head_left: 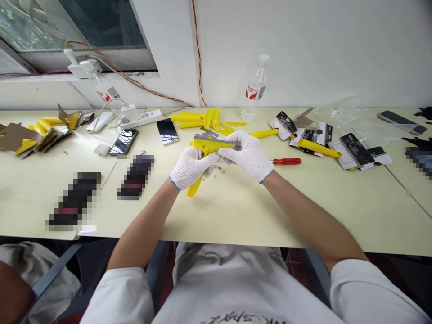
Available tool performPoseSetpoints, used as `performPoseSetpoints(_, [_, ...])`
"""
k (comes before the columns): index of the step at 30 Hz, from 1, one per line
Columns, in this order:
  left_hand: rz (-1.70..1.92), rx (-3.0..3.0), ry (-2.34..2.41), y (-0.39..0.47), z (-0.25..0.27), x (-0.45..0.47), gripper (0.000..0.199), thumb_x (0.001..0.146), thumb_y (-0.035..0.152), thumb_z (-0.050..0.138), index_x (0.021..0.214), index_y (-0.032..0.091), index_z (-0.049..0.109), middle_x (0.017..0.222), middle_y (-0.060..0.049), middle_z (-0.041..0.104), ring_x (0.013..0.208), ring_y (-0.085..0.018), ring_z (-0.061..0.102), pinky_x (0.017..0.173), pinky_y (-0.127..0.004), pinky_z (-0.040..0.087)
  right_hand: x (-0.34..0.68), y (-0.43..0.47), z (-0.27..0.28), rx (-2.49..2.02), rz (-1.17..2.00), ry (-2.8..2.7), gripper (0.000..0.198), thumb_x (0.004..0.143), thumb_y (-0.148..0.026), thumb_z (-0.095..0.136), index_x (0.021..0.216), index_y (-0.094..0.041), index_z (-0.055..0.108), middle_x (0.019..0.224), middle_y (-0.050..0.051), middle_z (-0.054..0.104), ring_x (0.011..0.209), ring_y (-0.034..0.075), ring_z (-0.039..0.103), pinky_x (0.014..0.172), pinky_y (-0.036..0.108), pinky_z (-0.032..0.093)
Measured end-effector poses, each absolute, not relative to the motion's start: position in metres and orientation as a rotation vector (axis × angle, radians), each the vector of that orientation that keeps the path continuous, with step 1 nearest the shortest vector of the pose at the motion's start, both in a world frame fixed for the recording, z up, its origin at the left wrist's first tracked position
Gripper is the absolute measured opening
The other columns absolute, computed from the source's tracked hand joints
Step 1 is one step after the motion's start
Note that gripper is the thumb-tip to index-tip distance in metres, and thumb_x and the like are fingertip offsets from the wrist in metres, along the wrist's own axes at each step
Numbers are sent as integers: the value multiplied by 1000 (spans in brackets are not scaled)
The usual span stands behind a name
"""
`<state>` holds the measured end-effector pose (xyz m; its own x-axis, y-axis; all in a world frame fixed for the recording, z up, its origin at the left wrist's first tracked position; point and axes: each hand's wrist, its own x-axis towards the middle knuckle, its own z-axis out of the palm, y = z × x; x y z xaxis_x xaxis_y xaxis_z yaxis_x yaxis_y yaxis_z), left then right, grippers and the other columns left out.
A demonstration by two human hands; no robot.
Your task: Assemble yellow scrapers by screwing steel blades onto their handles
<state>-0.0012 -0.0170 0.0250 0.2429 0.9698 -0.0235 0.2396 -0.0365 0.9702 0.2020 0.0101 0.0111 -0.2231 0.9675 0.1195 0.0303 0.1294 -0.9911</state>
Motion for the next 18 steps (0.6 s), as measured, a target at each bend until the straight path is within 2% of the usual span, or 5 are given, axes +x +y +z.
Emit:
performPoseSetpoints(5, [916,1435,1112,-15,20,0,45,91,46,78,60,18,62,56,-5,61,50,-11,56,53,-24,49,205,14,10,-1074,1215,-1482,60,77,-58,104,112,-23,69,87,3,80,71,21,77,69,37,71])
performPoseSetpoints(11, [931,1397,1109,-14,14,-1,40,92,44,78,66,18,63,58,-4,63,52,-13,58,53,-24,51,207,14,9,-1023,1275,-1519,77,77,-84,96,113,-23,68,89,6,81,76,23,80,70,36,71])
performPoseSetpoints(15, [956,1331,1064,-13,13,1,34,92,42,76,71,18,63,59,-3,64,50,-12,57,51,-24,49,208,14,8,-1042,1243,-1551,83,85,-101,75,112,-23,70,88,7,80,75,22,79,69,35,70])
performPoseSetpoints(18, [970,1283,1055,-13,13,3,28,90,40,77,77,17,66,60,-3,64,50,-12,56,51,-24,49,208,16,5,-1076,1185,-1585,75,94,-95,71,115,-23,71,94,8,81,74,21,78,68,35,69])
